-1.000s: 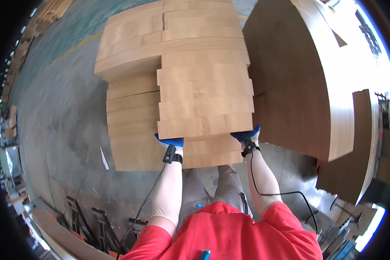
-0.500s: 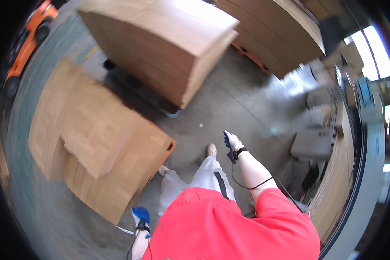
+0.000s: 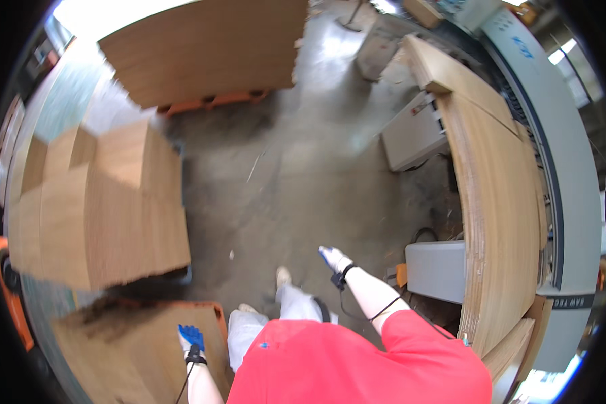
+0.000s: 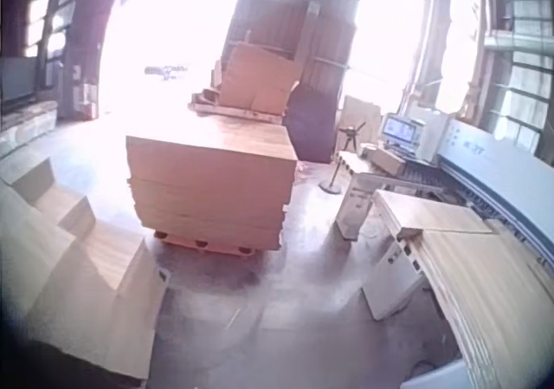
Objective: Moving wooden furniture panels from pallets to a processing machine and then onto another stack.
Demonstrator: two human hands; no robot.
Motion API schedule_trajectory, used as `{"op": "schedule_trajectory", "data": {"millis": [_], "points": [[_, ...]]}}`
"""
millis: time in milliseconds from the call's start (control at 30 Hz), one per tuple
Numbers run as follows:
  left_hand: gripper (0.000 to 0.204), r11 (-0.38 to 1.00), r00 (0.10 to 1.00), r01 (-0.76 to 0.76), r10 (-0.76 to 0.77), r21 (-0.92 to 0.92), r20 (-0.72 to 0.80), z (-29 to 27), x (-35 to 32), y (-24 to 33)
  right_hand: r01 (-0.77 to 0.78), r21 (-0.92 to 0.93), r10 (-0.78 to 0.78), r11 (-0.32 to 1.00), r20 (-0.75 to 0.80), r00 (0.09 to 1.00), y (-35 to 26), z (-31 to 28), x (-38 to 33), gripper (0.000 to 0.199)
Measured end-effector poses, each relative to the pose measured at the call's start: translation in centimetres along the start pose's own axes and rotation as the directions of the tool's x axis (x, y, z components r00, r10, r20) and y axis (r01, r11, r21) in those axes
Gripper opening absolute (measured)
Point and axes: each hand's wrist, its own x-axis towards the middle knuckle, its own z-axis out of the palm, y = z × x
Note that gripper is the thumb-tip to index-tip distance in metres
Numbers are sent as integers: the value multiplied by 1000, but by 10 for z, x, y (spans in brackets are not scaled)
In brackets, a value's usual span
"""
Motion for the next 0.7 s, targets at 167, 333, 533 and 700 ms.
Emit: {"op": "schedule_trajectory", "data": {"millis": [167, 333, 533, 700], "points": [[87, 956, 884, -160, 27, 247, 468, 291, 27, 68, -323, 50, 321, 945, 55, 946, 37, -80, 31, 62], [72, 861, 648, -173, -265, 478, 714, 447, 78, 55, -467, 310, 517, 828, -100, 850, 65, -87, 36, 77], [36, 480, 859, 86, -480, 873, 180, 676, 137, 29, -550, 698, 822, 459, -97, 562, 74, -130, 26, 63], [40, 361, 531, -303, -704, 882, 471, 930, 124, 42, -254, 964, 695, 74, 133, 707, 16, -162, 67, 36]]}}
